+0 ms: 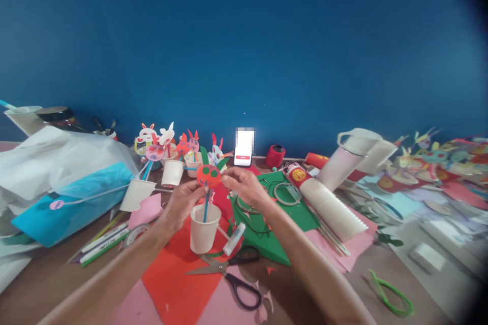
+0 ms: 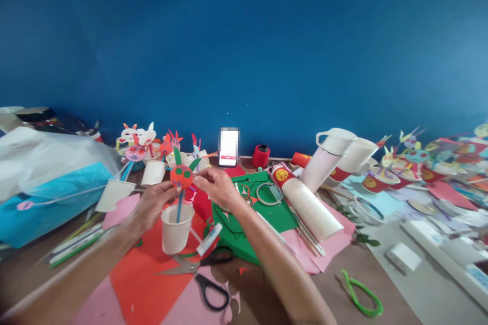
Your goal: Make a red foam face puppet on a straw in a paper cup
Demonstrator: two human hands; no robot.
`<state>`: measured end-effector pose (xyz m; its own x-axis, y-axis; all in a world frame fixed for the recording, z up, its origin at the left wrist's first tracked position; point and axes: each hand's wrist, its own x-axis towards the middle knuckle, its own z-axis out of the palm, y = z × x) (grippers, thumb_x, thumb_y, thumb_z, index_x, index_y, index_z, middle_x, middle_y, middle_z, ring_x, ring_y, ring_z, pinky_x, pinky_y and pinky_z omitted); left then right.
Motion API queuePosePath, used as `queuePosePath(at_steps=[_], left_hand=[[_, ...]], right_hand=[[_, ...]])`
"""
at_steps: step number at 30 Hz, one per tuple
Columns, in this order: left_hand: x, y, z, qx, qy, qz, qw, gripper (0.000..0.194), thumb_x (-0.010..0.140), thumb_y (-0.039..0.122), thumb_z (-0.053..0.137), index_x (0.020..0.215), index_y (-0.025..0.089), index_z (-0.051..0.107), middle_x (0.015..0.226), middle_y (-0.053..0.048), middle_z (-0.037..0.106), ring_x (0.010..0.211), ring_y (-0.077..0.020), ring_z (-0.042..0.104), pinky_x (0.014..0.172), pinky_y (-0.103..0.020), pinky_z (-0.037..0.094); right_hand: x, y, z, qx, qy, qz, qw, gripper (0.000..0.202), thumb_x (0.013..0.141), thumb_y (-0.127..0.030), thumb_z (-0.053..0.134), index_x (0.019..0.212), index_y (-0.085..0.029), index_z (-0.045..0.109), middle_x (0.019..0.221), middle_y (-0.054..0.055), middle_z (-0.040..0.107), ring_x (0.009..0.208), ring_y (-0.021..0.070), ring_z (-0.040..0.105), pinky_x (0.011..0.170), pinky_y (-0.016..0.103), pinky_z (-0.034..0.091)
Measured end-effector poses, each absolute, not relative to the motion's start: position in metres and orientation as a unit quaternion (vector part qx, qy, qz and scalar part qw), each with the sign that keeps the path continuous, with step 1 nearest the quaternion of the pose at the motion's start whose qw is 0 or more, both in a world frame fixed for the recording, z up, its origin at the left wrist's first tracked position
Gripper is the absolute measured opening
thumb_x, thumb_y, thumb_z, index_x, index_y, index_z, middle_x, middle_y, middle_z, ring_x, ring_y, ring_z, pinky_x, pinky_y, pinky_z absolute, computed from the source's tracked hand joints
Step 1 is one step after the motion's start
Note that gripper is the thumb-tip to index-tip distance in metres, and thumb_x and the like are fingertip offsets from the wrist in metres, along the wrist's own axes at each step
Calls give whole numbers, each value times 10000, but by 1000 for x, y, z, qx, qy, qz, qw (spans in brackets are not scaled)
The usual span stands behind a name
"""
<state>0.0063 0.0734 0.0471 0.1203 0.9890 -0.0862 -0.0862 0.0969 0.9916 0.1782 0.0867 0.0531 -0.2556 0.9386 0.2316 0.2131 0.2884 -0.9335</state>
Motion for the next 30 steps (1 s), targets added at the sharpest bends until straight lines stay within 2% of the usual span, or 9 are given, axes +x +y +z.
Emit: queuePosePath(at_steps=[4,6,8,10,12,13,19,26,30], left_hand=[[6,72,54,483,474,469,567,177,591,301,676,547,139,622,413,47,480,412,-69,375,408,-193,271],[4,72,55,482,471,473,567,163,591,288,672,562,134,625,431,43,490,422,-68,380,409,-190,269],[3,73,54,483,472,475,564,154,588,280,674,584,133,629,460,39,511,434,-69,387,418,-189,278],[2,75,53,486,475,473,562,150,589,280,672,590,138,624,467,42,511,439,-71,388,425,-192,281],[2,76,51,492,474,466,562,157,600,288,665,577,143,608,451,49,491,436,-73,387,425,-194,278],[2,77,50,494,474,463,563,168,605,296,662,570,144,600,445,52,481,433,-73,386,423,-194,276],[5,77,48,489,480,460,565,214,595,316,680,559,140,564,450,58,477,419,-65,380,420,-194,272],[-2,79,48,513,483,449,549,248,657,314,638,526,146,510,459,53,466,434,-70,392,429,-195,279],[-5,81,46,523,475,445,550,213,689,313,607,569,149,546,475,49,480,441,-74,403,433,-198,281]], right_hand=[[232,96,75,-487,-682,327,436,232,773,-340,505,868,-157,609,720,3,609,633,106,535,596,213,400],[264,96,77,-546,-699,244,390,220,777,-340,490,826,-164,613,700,5,617,625,119,543,571,214,385],[295,91,71,-625,-713,123,293,208,781,-325,480,773,-180,630,711,12,638,654,140,561,590,228,375],[319,84,58,-710,-682,24,175,218,792,-321,462,804,-208,648,770,27,663,701,171,588,598,247,372],[334,77,41,-770,-635,-34,45,270,820,-326,411,818,-217,658,816,60,676,735,203,612,603,269,384],[338,74,34,-781,-623,-43,25,293,824,-327,406,822,-191,665,813,99,677,747,230,620,620,292,393],[333,72,8,-792,-608,-44,-23,290,801,-310,467,836,-110,674,837,192,672,822,302,625,691,369,428],[320,79,-5,-813,-581,-22,-27,283,764,-97,404,806,-88,684,836,223,666,809,315,630,665,394,439],[322,78,6,-813,-582,-21,10,287,790,-203,394,854,-131,664,818,178,659,780,289,620,645,360,420]])
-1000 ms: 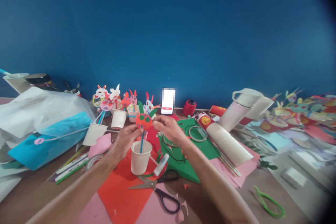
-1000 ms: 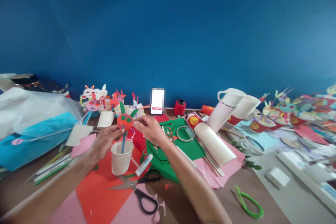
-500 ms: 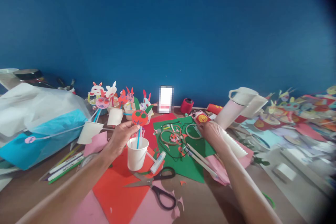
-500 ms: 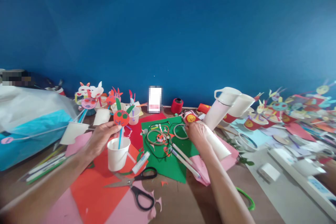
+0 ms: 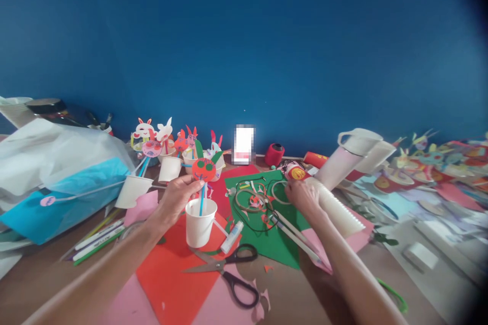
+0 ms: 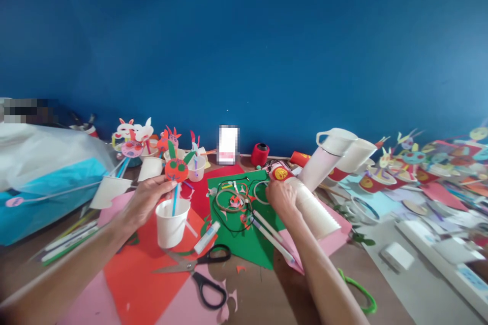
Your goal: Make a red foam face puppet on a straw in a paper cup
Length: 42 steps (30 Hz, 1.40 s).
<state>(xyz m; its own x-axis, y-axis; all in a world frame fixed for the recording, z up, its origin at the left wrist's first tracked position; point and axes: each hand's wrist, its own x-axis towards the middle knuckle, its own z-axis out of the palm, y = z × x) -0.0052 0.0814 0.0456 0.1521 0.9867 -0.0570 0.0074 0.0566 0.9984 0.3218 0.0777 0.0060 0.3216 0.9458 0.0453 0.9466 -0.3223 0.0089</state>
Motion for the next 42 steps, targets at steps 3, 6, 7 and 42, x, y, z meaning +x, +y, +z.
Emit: queuePosePath(at_steps=[3,6,7,42], left_hand=[[-6,82,45,526,461,452,554,207,686,306,616,566,149,556,473,45,487,446,-75,402,437,-200,288],[-6,82,46,528,452,458,555,182,677,294,626,584,146,573,494,37,505,457,-76,402,442,-199,297],[-5,82,46,529,452,458,553,174,673,292,628,594,145,579,500,35,510,459,-77,404,441,-199,298],[-16,79,44,401,97,416,810,190,688,349,647,697,166,593,638,-8,470,595,-115,446,576,-255,368]], right_hand=[[327,77,17,-785,-587,82,178,216,744,-282,460,780,-172,642,705,85,622,705,227,581,610,300,381],[327,78,22,-704,-576,237,342,167,691,-323,504,663,-174,574,563,5,514,570,152,492,541,252,335],[325,77,22,-683,-578,270,357,187,698,-348,491,648,-176,545,538,-13,479,528,131,456,514,240,319],[228,45,44,-510,-697,372,340,217,811,-314,458,829,-166,614,614,-20,537,541,90,452,500,199,341]])
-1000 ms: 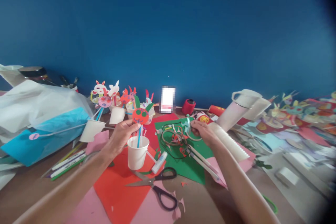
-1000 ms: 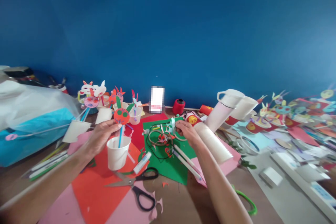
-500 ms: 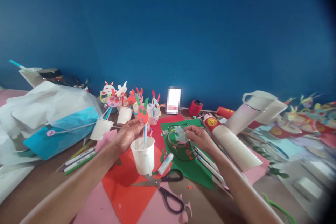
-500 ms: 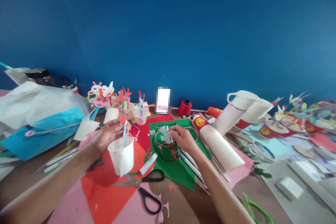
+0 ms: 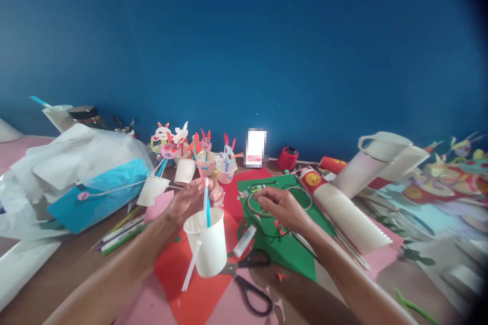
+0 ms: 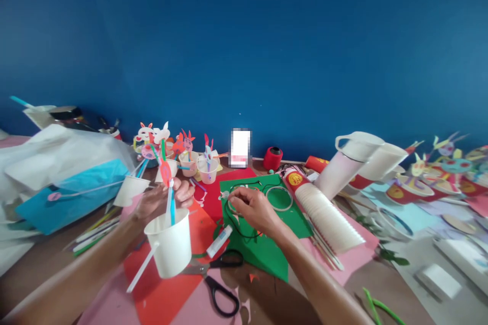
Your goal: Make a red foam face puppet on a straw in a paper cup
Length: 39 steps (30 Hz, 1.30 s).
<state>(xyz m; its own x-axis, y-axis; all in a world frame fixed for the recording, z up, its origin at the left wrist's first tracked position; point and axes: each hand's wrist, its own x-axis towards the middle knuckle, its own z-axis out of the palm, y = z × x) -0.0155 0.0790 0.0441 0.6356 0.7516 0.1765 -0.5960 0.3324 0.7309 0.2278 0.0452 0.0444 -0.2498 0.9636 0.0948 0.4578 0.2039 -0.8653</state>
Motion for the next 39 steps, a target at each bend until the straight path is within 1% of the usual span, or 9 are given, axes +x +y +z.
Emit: queuePosePath(at_steps=[3,8,12,17,22,25,28,34,39], left_hand=[[-14,76,46,409,95,415,807,173,690,341,644,702,173,608,639,-12,478,591,-116,441,561,-253,355],[-11,73,46,430,92,407,801,139,678,310,657,704,176,631,618,-15,492,597,-124,451,563,-261,356],[-11,72,43,436,102,405,797,135,671,290,672,715,165,646,605,-18,522,595,-125,475,576,-270,367],[-14,72,36,422,155,426,785,160,671,280,680,771,159,652,605,-21,578,595,-139,536,605,-274,399],[-15,70,38,418,196,421,781,227,641,268,709,840,174,652,670,-39,637,638,-162,589,613,-263,432],[-13,69,39,409,195,422,785,215,639,257,711,830,178,649,673,-34,647,640,-160,602,622,-258,446],[-11,67,41,391,192,426,793,193,637,235,715,812,189,647,683,-23,652,642,-156,611,603,-241,455],[-8,63,49,370,203,440,792,182,616,188,733,786,192,669,689,-7,665,606,-134,616,563,-208,460],[-8,61,54,376,224,442,783,191,605,176,740,787,195,685,621,-2,669,586,-140,630,596,-218,480]], right_hand=[[212,44,64,-487,-704,381,349,218,810,-317,468,804,-164,622,583,-28,519,506,78,421,467,194,315],[180,43,82,-453,-666,398,439,208,797,-326,505,826,-167,635,632,-14,574,532,80,474,469,193,344],[159,41,87,-402,-650,428,483,136,763,-256,541,782,-171,646,693,5,638,626,104,570,544,205,431],[153,37,88,-376,-635,476,479,120,768,-219,534,782,-154,634,675,14,657,621,120,612,611,253,491],[155,35,88,-382,-654,460,464,139,764,-221,543,708,-159,653,678,11,674,650,117,616,619,230,486],[154,34,86,-391,-654,447,469,139,766,-239,550,736,-163,662,690,12,677,663,123,616,625,228,478],[152,34,83,-414,-658,410,477,121,749,-239,571,755,-172,672,702,12,674,660,126,603,610,224,462],[151,32,82,-416,-665,382,489,127,737,-178,552,759,-176,677,712,7,673,665,124,597,622,219,452],[152,31,83,-436,-666,364,484,132,745,-229,555,744,-173,675,662,5,638,611,119,569,585,220,440]])
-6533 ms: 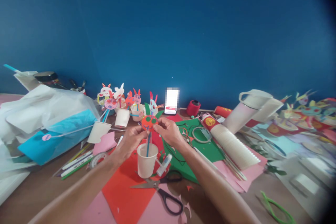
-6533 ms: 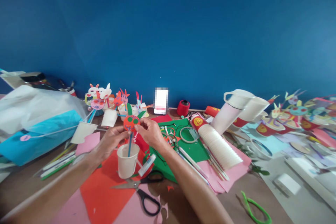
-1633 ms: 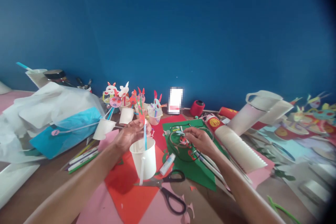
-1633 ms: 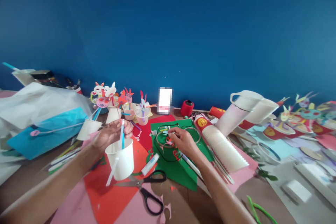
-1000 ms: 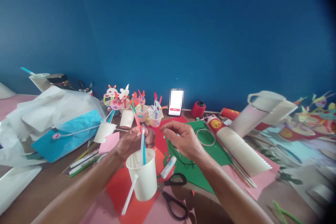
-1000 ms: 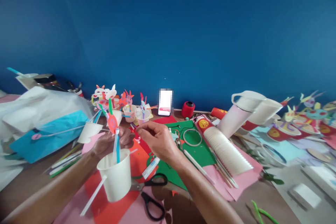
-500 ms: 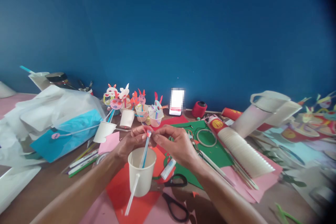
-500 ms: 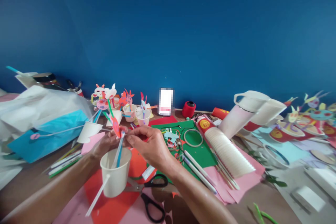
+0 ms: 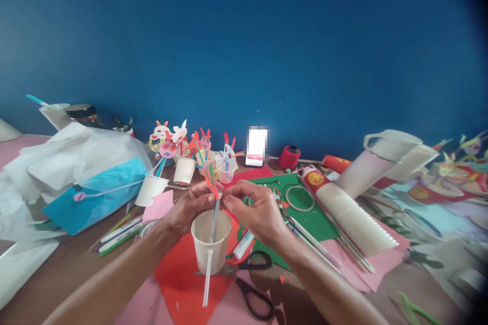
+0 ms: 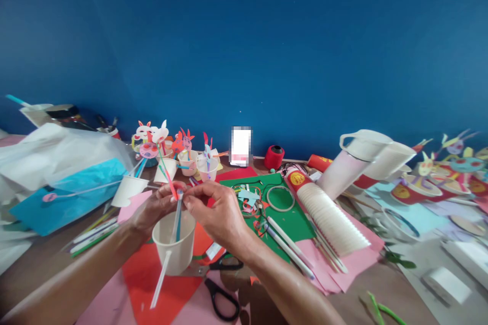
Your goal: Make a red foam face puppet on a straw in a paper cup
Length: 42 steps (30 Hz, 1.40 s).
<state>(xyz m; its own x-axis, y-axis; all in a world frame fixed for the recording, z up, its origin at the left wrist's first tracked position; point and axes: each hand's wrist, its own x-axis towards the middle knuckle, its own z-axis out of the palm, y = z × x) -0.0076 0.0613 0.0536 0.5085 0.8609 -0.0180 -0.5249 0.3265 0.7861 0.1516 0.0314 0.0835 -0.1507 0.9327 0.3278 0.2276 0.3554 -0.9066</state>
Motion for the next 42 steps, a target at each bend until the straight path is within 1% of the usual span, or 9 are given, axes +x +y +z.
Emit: queuePosePath(at_steps=[13,18,23,26,29,31,33,37,42], left_hand=[[-5,65,45,358,240,447,784,182,610,166,735,784,180,683,714,-24,703,616,-148,642,592,-232,486],[-3,68,40,330,236,448,796,209,618,183,711,819,165,659,693,-23,683,613,-162,638,592,-257,496],[-1,71,42,293,265,486,780,76,632,114,658,667,154,604,583,26,599,563,-102,588,599,-216,493],[-3,78,41,319,250,494,769,27,671,127,627,687,145,616,666,-7,631,656,-122,601,651,-233,491],[-9,87,41,387,229,497,742,109,704,168,607,797,129,650,806,-61,670,758,-173,609,723,-298,483],[-15,92,43,426,250,515,700,136,709,186,617,816,117,665,805,-74,681,758,-181,611,733,-305,473],[-22,94,49,445,303,536,650,138,690,196,649,798,117,681,761,-70,692,732,-170,613,706,-273,467],[-31,93,64,489,430,501,570,171,656,252,681,785,141,688,658,-48,681,592,-150,590,507,-220,409],[-41,97,64,609,526,365,467,171,680,282,617,585,142,641,436,15,540,392,-84,407,387,-196,260]], right_hand=[[152,34,83,-475,-677,312,467,114,720,-195,538,674,-180,641,569,-27,585,527,93,501,517,197,381],[152,38,82,-462,-650,388,462,126,709,-169,493,640,-164,598,599,-6,605,572,110,533,555,212,419],[156,47,76,-434,-598,480,472,88,686,-169,494,642,-159,570,582,-15,577,544,95,510,522,198,407],[163,54,72,-436,-598,491,461,75,681,-181,508,663,-160,578,564,-32,536,498,72,457,482,181,362],[172,60,72,-446,-614,473,447,84,687,-193,508,666,-162,582,576,-35,522,488,63,417,465,177,322],[178,64,73,-456,-628,452,439,85,688,-197,511,653,-161,579,580,-36,518,498,64,412,474,179,315],[184,68,75,-467,-639,432,432,87,685,-200,512,646,-160,578,582,-35,517,518,70,422,493,184,324],[194,73,78,-493,-640,389,443,106,684,-213,501,658,-158,586,596,-24,532,546,89,443,509,197,337],[206,75,85,-520,-616,339,484,123,692,-228,492,647,-154,579,580,-22,517,502,82,410,460,197,297]])
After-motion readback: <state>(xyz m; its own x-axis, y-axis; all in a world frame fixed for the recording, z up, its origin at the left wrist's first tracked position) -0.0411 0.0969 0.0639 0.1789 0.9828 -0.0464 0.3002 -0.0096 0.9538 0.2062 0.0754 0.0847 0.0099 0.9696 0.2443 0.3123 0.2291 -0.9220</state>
